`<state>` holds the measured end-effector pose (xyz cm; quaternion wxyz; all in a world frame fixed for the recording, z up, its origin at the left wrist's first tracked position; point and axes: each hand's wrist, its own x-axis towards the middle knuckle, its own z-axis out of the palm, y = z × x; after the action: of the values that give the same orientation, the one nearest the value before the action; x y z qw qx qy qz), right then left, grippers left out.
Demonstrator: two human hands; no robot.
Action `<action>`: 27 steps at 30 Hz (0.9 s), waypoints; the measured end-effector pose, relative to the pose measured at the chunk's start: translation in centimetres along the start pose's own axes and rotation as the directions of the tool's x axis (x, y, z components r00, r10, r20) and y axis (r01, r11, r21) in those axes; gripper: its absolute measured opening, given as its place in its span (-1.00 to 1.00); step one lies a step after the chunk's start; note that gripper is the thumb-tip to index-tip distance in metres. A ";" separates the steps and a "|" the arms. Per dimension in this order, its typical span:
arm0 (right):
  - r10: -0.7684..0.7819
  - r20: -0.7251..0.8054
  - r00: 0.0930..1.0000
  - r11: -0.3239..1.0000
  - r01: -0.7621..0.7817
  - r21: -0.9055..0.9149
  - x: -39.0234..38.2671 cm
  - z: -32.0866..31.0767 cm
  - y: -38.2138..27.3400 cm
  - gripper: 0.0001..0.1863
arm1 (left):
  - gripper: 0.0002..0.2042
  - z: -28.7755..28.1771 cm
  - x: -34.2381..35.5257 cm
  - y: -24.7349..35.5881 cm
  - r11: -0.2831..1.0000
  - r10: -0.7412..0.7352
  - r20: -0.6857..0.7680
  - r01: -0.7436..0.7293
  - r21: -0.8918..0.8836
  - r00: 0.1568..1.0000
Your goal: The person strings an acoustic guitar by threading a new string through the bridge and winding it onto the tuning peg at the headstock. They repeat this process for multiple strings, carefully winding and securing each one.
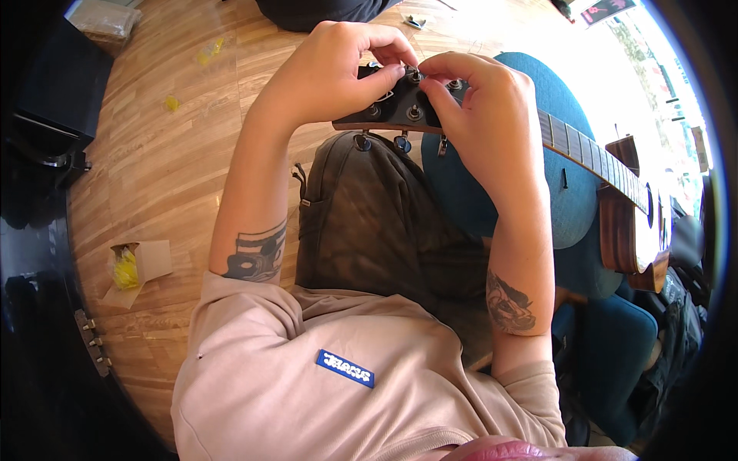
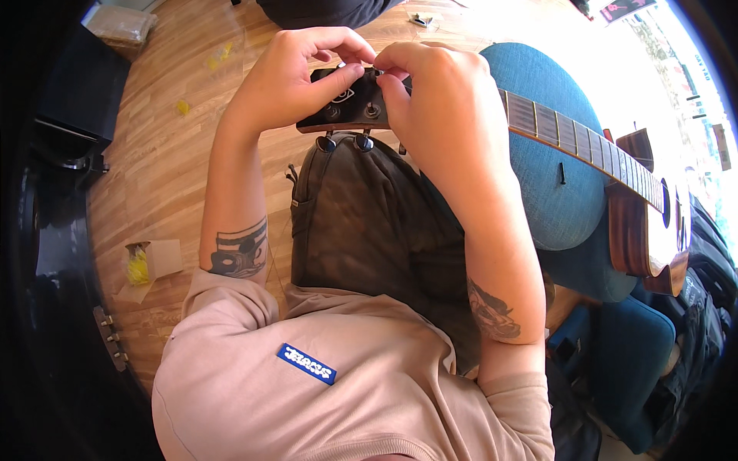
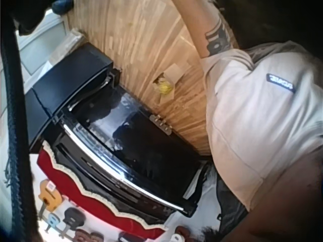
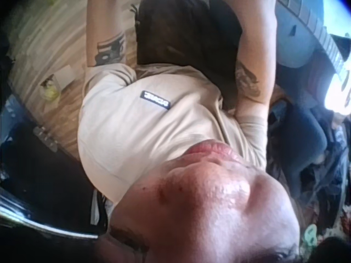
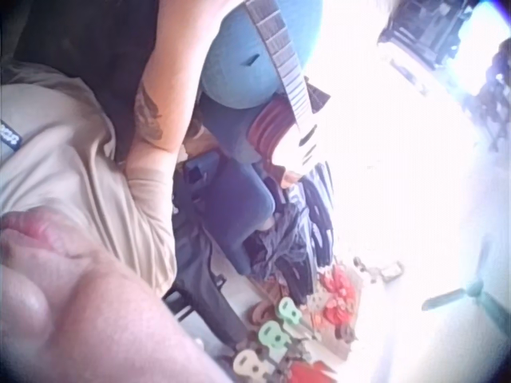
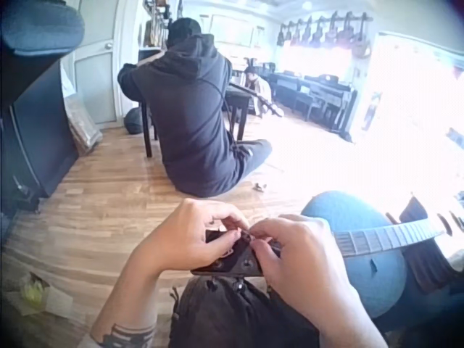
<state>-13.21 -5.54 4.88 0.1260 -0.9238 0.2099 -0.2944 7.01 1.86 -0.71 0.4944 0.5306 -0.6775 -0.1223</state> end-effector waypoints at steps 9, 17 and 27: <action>0.038 -0.015 0.999 0.999 -0.037 0.030 -0.1 0.0 0.0 -0.82 | -0.88 1.7 -1.2 -0.7 0.976 -0.140 -0.113 0.118 -0.186 0.984; 0.043 -0.044 0.998 0.999 -0.043 0.019 0.0 0.1 -0.1 -0.80 | -0.86 2.5 -0.9 -0.1 0.952 -0.179 -0.187 0.122 -0.282 0.966; 0.074 -0.124 0.990 0.989 -0.089 -0.116 0.1 0.6 -0.1 -0.81 | -0.90 2.6 0.7 0.1 0.987 -0.146 -0.241 0.123 -0.108 0.959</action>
<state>-12.75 -5.42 4.48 0.0689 -0.9012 0.2721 -0.3302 4.91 0.42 -1.49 0.5898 0.5633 -0.5663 -0.1193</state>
